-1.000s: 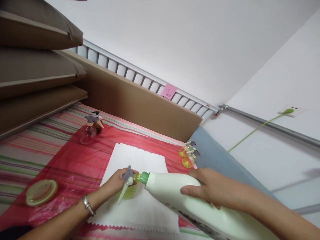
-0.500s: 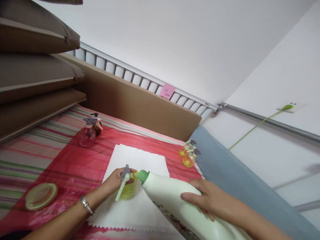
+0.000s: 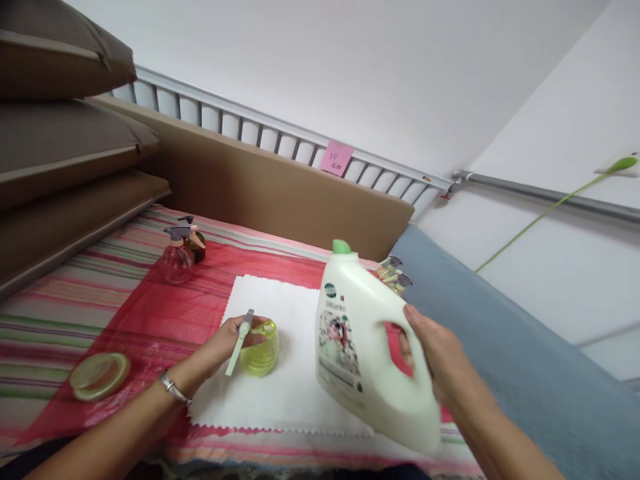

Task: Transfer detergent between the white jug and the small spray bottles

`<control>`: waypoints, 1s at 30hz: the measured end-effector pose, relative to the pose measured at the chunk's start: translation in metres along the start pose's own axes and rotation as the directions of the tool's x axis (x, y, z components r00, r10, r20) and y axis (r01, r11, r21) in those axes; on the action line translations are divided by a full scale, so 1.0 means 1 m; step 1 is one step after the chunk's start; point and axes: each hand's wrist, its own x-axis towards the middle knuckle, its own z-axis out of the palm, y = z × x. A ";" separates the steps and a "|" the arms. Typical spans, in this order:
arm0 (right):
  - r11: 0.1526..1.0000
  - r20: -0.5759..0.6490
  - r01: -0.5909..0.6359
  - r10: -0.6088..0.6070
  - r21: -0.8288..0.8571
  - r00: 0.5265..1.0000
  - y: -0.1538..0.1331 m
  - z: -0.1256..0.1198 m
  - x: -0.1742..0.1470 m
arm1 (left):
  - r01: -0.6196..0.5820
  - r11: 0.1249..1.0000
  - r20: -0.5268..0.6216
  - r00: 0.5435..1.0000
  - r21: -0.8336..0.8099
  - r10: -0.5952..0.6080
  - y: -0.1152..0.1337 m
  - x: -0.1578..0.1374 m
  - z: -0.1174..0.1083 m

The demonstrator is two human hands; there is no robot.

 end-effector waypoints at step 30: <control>0.908 0.172 0.195 -0.273 0.370 0.946 0.121 0.036 -0.005 | -0.018 0.939 -0.444 0.878 0.344 0.180 0.010 -0.030 0.044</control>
